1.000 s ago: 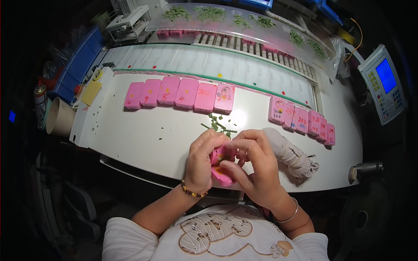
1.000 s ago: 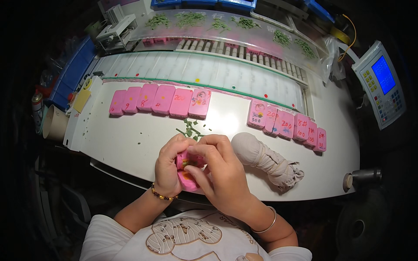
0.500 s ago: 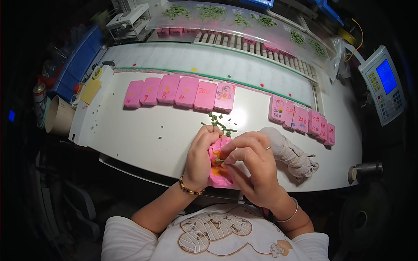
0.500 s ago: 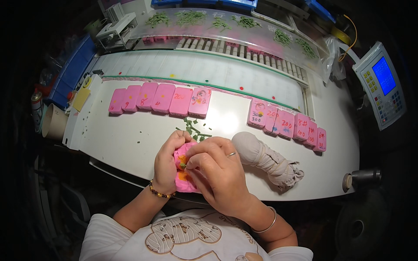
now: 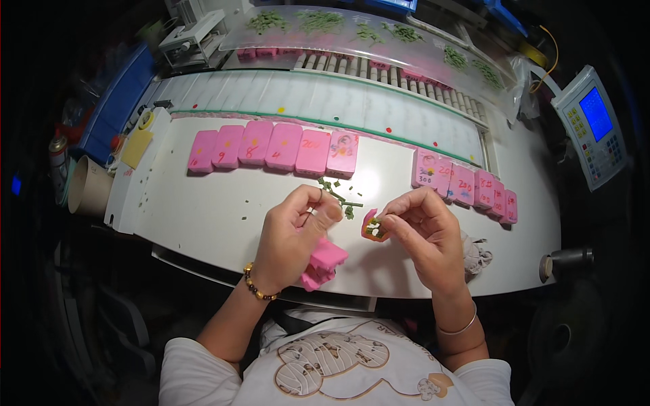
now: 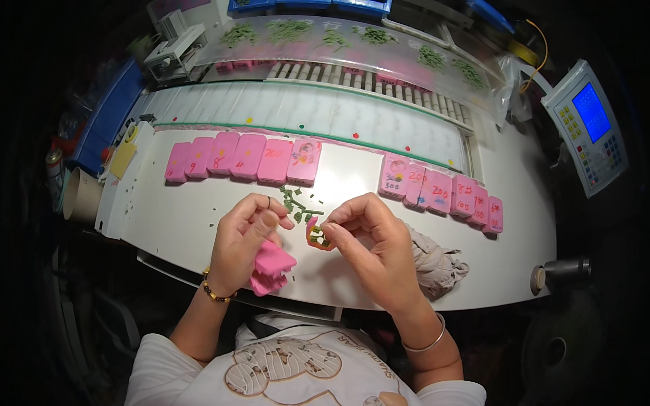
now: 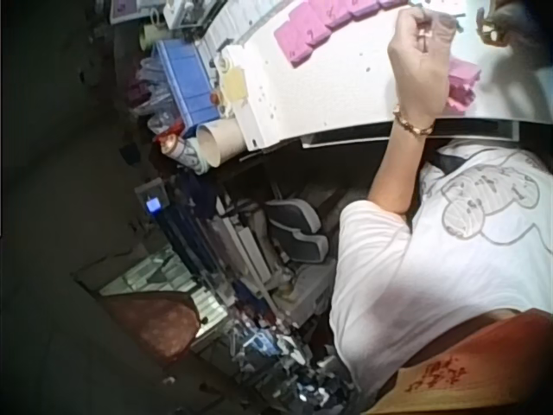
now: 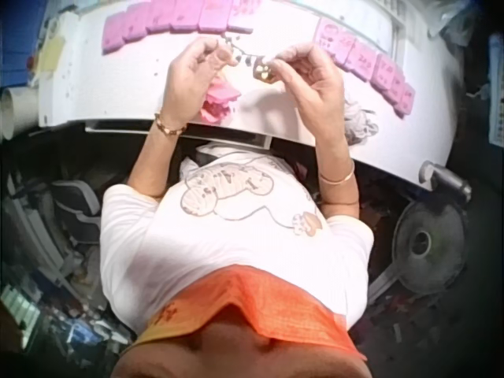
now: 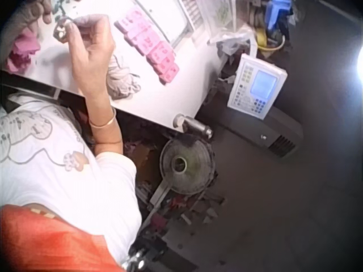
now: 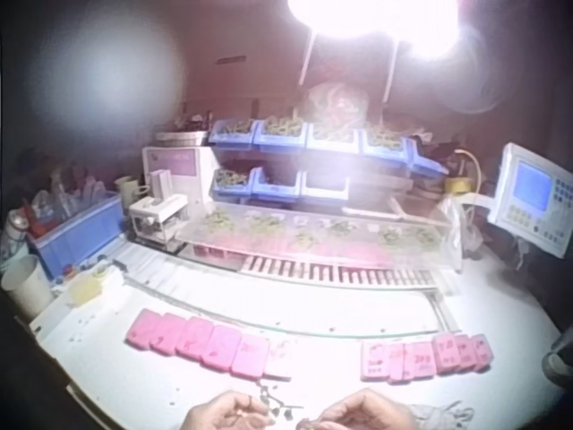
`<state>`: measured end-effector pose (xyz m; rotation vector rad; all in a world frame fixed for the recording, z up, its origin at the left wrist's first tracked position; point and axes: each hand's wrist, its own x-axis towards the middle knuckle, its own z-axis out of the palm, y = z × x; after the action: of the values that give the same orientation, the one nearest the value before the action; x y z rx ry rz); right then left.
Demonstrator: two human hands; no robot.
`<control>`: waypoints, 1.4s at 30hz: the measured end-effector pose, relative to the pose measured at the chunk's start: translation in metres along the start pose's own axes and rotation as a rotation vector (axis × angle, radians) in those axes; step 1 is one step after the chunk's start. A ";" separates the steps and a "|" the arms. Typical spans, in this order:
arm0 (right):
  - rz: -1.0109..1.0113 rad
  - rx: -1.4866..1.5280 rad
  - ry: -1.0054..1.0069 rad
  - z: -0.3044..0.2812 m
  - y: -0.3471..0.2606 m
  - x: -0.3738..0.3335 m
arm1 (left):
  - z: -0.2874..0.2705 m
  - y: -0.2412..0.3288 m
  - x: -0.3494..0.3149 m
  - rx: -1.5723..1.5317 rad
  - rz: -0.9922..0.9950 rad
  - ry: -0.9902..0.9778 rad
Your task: The recorder is assembling small decorative items by placing green foliage into pink molds and adding yellow components.
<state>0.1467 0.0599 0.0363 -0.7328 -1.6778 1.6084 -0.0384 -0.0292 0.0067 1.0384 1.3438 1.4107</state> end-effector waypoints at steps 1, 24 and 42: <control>0.001 0.002 -0.001 0.000 0.002 0.000 | 0.002 0.005 -0.002 0.021 0.021 -0.010; -0.019 0.175 0.142 0.031 0.016 -0.010 | 0.038 -0.005 -0.004 -0.362 0.177 0.148; 0.072 0.378 0.236 0.025 0.013 0.000 | 0.034 -0.002 -0.005 -0.388 0.099 0.209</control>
<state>0.1261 0.0457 0.0235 -0.7592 -1.1492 1.7469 -0.0043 -0.0258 0.0065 0.7225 1.1099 1.8074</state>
